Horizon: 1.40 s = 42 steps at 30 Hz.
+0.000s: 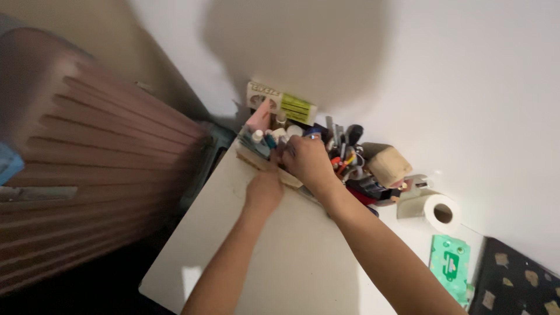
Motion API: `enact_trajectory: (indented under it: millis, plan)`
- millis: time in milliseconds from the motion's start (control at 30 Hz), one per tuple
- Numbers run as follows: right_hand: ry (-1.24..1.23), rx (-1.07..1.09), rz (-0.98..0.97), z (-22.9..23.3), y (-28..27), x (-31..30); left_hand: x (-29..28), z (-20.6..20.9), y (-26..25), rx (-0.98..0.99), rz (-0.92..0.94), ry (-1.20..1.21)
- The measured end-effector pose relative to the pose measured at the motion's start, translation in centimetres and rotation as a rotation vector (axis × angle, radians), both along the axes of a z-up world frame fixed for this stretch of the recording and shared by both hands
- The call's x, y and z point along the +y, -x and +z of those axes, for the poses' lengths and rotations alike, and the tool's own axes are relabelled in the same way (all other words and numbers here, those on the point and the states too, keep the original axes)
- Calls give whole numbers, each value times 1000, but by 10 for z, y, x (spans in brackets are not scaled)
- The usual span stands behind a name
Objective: The person organizes a cluttered desk by picking up small items, placing them into a red jewelry box, and arranging various containers and objects on the surface. They handle a roll of toilet paper and other miscellaneous items, moving them around to tidy the workspace.
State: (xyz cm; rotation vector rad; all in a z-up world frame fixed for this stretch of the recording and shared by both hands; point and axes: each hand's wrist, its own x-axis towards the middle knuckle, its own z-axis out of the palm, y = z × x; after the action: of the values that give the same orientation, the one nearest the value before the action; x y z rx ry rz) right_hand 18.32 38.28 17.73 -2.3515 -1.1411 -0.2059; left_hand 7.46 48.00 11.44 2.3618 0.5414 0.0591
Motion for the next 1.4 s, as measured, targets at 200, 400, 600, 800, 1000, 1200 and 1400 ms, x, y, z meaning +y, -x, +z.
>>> enact_trajectory:
  millis: [200,400,600,800,1000,1200,1400]
  plan:
    - [4,91,-61,-24,-13,42,-4,37,29,55,-27,59]
    - [270,111,-207,-38,-18,78,8,38,27,6,-4,81]
    - [240,1,-97,-60,-11,63,13,19,19,-73,87,4]
    - [-96,333,9,-29,-22,53,49,39,11,-463,41,-316]
    - [-129,201,287,-5,-22,28,39,44,-8,-208,-30,-483]
    - [131,29,-3,-45,9,35,34,17,-24,-277,87,-621]
    - [-36,82,-104,-61,13,29,30,13,-29,-177,83,-633]
